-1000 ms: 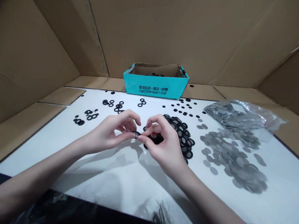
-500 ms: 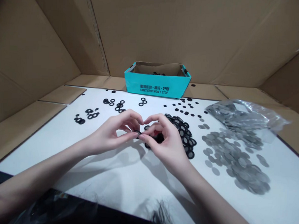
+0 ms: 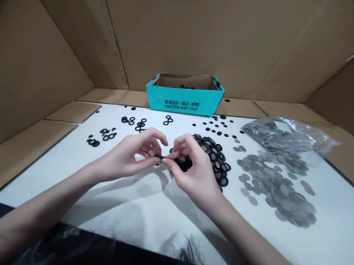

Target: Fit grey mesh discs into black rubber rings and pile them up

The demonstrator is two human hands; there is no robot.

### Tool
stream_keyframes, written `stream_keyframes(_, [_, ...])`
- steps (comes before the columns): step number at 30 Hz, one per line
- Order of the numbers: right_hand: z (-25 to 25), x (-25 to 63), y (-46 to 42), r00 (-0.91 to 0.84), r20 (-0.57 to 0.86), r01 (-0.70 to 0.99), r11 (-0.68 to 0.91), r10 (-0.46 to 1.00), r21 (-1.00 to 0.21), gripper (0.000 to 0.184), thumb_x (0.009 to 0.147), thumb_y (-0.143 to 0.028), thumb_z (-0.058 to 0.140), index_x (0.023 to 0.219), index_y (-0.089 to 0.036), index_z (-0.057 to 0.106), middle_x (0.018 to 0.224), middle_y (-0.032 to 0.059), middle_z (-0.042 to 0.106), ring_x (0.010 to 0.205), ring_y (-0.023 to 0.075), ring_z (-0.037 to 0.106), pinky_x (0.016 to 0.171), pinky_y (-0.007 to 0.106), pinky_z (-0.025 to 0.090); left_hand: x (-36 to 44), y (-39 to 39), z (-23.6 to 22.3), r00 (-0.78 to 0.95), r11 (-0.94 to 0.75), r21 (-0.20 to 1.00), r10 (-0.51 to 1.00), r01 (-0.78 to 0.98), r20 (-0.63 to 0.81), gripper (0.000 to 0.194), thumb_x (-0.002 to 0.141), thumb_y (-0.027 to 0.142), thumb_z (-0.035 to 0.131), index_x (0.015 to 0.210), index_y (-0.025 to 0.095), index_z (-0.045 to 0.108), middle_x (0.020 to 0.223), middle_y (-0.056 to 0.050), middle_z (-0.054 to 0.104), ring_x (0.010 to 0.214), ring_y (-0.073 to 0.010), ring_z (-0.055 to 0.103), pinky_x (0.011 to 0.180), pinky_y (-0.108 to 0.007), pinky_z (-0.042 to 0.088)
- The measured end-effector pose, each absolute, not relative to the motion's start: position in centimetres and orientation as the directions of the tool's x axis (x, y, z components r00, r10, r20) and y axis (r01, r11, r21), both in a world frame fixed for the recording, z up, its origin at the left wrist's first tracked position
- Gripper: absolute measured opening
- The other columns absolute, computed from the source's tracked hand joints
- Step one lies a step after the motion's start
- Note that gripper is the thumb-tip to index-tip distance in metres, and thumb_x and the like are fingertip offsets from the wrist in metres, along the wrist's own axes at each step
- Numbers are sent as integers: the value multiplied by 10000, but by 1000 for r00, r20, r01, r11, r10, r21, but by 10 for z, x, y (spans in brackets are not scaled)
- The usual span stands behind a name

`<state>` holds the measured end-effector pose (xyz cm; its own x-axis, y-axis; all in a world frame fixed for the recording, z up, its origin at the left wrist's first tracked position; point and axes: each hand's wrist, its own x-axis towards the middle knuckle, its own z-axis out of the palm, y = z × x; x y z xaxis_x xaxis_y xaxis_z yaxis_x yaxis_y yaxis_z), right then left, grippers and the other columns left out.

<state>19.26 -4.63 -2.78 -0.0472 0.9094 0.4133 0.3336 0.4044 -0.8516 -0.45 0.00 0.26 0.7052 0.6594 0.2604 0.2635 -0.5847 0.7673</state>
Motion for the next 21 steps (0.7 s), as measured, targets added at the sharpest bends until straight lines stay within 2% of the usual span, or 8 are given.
stream_keyframes(4, [-28,195,-45,-45,453,400,432,890,-808,206,834,-209,721,910,-273,541,833,-18,697,815,200,728,777,367,534,-4,2,0,688,-591,778,657,215,309,241,885,100,593,1084,220,530,866,11,643,780,-124,653,727,-254,542])
stream_keyframes(7, [-28,195,-45,-21,475,421,439,880,-794,187,830,-203,726,892,-272,563,830,-16,710,791,195,724,756,361,530,-3,2,-1,685,-606,775,643,181,343,216,896,114,599,1079,213,544,899,2,643,788,-120,648,729,-250,541])
stream_keyframes(12, [-25,194,-45,-13,426,318,408,905,-856,185,823,-186,720,859,-264,556,714,-48,637,674,151,663,669,313,517,2,-2,-3,651,-598,786,662,161,371,181,927,113,565,1070,217,527,979,-17,625,822,-113,630,720,-233,534])
stream_keyframes(16, [-22,192,-47,7,355,192,347,935,-918,257,805,-232,739,836,-271,487,680,-61,604,662,157,639,666,331,524,3,-5,-1,673,-562,812,663,158,328,174,928,110,549,1043,227,493,978,-13,592,785,-103,617,647,-208,513])
stream_keyframes(21, [-24,190,-50,30,394,231,377,919,-897,279,805,-202,723,844,-276,457,683,-61,592,682,166,636,680,339,516,-2,-3,4,733,-608,766,617,210,288,186,894,73,544,995,223,501,894,10,594,753,-105,601,676,-228,520])
